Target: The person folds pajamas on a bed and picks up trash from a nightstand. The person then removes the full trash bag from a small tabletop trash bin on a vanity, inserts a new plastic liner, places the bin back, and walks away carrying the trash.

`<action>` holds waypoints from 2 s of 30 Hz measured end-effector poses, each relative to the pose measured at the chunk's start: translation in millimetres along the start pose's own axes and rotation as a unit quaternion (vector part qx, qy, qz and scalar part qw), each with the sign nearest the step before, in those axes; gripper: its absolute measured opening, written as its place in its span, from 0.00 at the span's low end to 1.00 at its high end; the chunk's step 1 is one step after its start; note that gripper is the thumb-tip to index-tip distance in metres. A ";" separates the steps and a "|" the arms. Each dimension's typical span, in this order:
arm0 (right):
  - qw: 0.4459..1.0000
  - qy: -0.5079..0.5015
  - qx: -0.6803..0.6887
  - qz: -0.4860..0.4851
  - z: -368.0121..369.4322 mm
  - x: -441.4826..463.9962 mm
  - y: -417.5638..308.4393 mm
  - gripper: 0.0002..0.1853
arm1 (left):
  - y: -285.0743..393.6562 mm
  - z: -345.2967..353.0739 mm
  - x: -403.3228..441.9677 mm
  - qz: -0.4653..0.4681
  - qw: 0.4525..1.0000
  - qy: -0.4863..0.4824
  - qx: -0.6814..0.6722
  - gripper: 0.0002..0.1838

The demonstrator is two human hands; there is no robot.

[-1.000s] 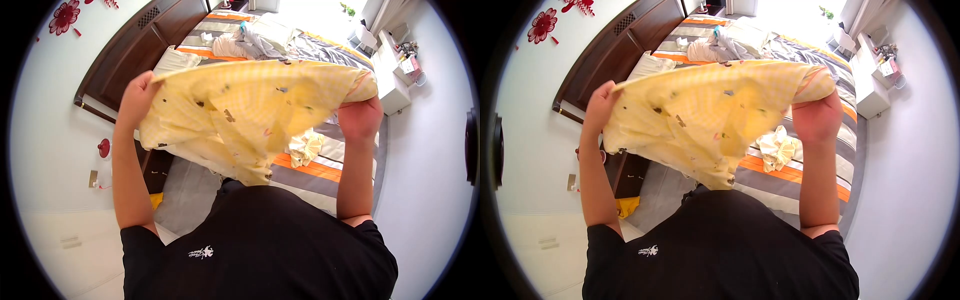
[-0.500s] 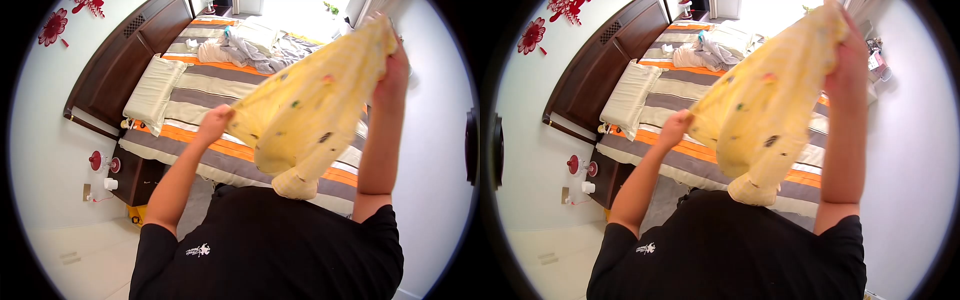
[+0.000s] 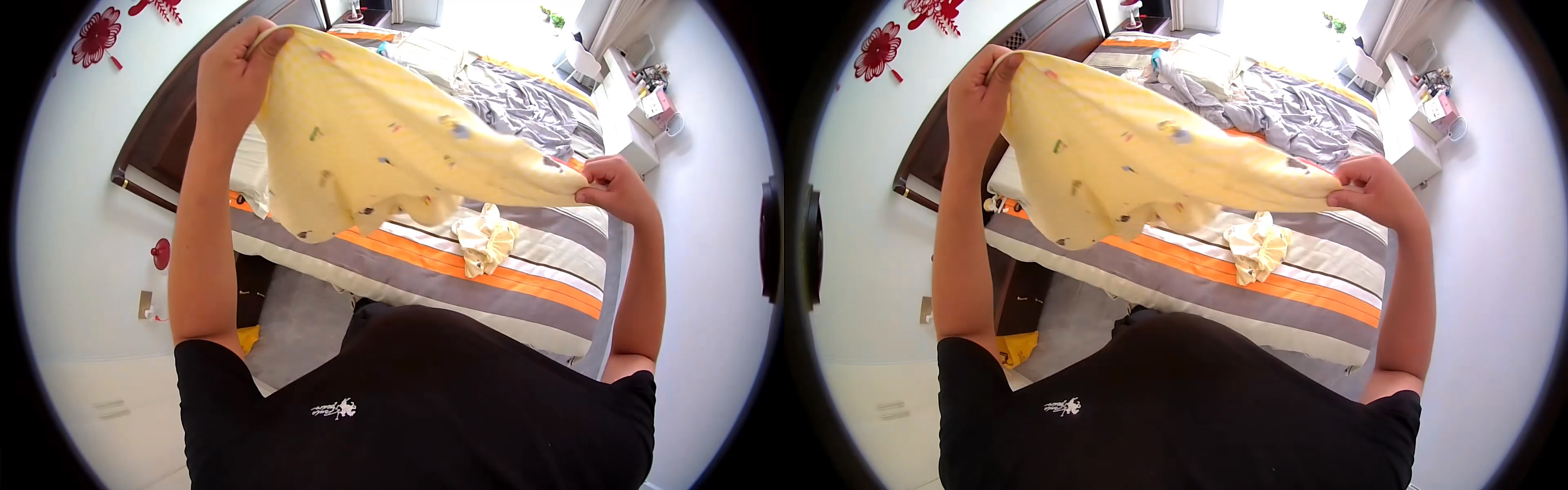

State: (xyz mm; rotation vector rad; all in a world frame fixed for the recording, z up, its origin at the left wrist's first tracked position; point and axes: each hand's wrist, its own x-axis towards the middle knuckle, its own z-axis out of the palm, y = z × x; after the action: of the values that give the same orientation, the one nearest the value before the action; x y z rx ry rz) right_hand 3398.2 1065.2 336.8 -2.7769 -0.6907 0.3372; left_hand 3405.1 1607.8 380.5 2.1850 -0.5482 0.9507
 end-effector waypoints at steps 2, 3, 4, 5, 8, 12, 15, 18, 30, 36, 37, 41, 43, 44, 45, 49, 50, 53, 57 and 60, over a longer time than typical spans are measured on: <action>0.983 0.055 0.159 -0.066 7.4 -4.2 -14.1 0.23 | -23.1 2.3 11.7 0.004 1.000 0.004 0.018 0.14; 0.936 0.103 0.310 -0.132 10.4 -6.4 -23.6 0.22 | -49.8 8.7 22.2 0.086 0.985 0.070 0.133 0.12; 0.842 0.220 0.484 -0.088 22.6 -7.2 -37.3 0.22 | -65.7 16.6 24.1 0.165 0.946 0.135 0.246 0.11; 0.745 0.257 0.600 -0.135 12.7 1.8 -87.9 0.22 | -62.7 28.8 15.2 0.142 0.948 0.159 0.238 0.09; 0.558 0.259 0.772 -0.161 6.2 43.7 -139.0 0.20 | 35.1 78.3 -40.9 0.054 0.983 0.166 -0.056 0.08; 0.556 0.242 0.767 -0.209 7.5 85.3 -184.8 0.14 | 102.7 138.0 -148.1 -0.079 0.955 -0.116 -0.262 0.24; 0.540 0.248 0.791 -0.148 0.2 87.3 -213.4 0.10 | 105.1 176.8 -181.2 -0.135 0.956 -0.130 -0.224 0.28; 0.618 0.321 0.708 -0.119 1.1 94.8 -197.1 0.12 | 51.2 173.4 -177.5 -0.209 0.942 -0.207 -0.163 0.18; 0.598 0.628 0.494 -0.059 3.7 56.3 -52.4 0.16 | 68.2 79.9 -10.4 -0.081 0.942 -0.048 -0.323 0.17; 0.918 0.263 0.243 -0.169 47.7 67.9 -181.6 0.15 | 120.2 71.8 3.0 -0.035 0.931 -0.184 -0.313 0.08; 0.889 0.321 0.278 -0.171 48.5 74.7 -175.6 0.15 | 103.1 68.1 -2.4 -0.010 0.929 -0.152 -0.336 0.25; 0.685 0.312 0.649 -0.109 50.8 79.2 -156.0 0.13 | -14.6 72.1 -91.4 -0.084 0.918 -0.218 -0.320 0.71; 0.657 0.278 0.693 -0.106 53.0 86.7 -151.8 0.12 | -25.8 116.3 -164.7 -0.034 0.943 -0.298 -0.146 0.31; 0.726 0.297 0.607 -0.129 58.9 97.4 -137.6 0.12 | -35.0 133.3 -177.2 -0.034 0.943 -0.298 -0.146 0.31; 0.788 0.307 0.514 -0.147 63.1 104.0 -131.6 0.13 | -44.9 146.6 -193.2 -0.136 0.925 -0.291 -0.204 0.21; 0.729 0.315 0.607 -0.009 59.4 94.9 -135.2 0.12 | -72.5 151.2 -229.0 -0.282 0.908 -0.104 -0.294 0.05; 0.731 0.311 0.608 0.000 65.9 91.3 -129.7 0.12 | -71.2 127.0 -229.9 -0.347 0.899 0.006 -0.266 0.07; 0.926 0.293 0.229 0.059 106.8 72.8 -73.4 0.17 | -49.4 100.6 -221.2 -0.292 0.938 0.049 -0.177 0.06; 0.897 0.310 0.307 0.072 134.2 31.2 -63.1 0.14 | -37.3 51.6 -218.2 -0.216 0.960 -0.120 -0.130 0.10; 0.796 0.435 0.418 0.048 164.5 11.2 -67.0 0.11 | -17.6 20.6 -180.8 -0.177 0.947 -0.257 -0.079 0.13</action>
State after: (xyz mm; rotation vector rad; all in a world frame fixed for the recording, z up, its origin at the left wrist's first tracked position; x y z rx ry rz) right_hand 3332.8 1159.5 200.7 -1.7814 -0.0887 -0.5059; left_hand 3309.0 1623.7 225.8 2.2753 -0.4233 0.1331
